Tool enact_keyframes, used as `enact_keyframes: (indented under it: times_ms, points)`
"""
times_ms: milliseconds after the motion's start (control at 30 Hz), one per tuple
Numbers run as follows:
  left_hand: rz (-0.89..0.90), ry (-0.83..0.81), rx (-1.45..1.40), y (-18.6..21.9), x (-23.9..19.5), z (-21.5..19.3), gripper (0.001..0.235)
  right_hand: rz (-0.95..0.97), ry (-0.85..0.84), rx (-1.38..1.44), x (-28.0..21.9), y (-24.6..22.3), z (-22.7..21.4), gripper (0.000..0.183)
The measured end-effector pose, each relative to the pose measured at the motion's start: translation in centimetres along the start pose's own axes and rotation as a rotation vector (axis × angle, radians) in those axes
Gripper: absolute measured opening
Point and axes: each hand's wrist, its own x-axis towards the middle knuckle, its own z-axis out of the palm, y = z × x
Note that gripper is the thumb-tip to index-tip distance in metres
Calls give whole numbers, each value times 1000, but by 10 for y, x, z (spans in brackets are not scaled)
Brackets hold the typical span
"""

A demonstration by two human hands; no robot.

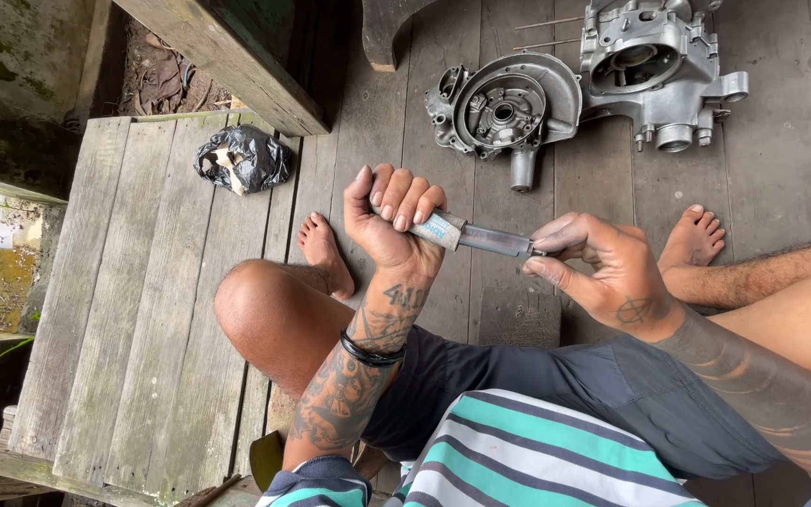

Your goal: Disassembling and sanding engine components while sitting on a wooden floor.

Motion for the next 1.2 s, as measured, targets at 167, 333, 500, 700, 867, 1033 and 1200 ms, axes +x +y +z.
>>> enact_keyframes:
  times_ms: [167, 333, 500, 700, 867, 1033, 1200]
  points:
    - [-20, 40, 62, -9, -2, -5, 32, -33, -20, -180, 2, -8, 2, 11]
    - [-24, 58, 79, -12, -1, -8, 32, -45, -28, -245, 2, -6, 5, 13]
    - [-38, 66, 79, -16, 0, -13, 31, -44, -35, -292, 0, 2, 8, 14]
    - [-52, 67, 152, -22, -3, -9, 35, -67, -69, -332, -1, 10, 11, 13]
    - [-118, 39, 124, -19, -8, 3, 45, -63, -115, -306, 0, 10, 9, 20]
    - [-203, 5, 100, -16, -6, -8, 36, -106, -220, -299, 13, -1, -6, 37]
    - [-273, -17, 97, -24, -9, -8, 33, -209, -290, -415, 21, -1, -13, 50]
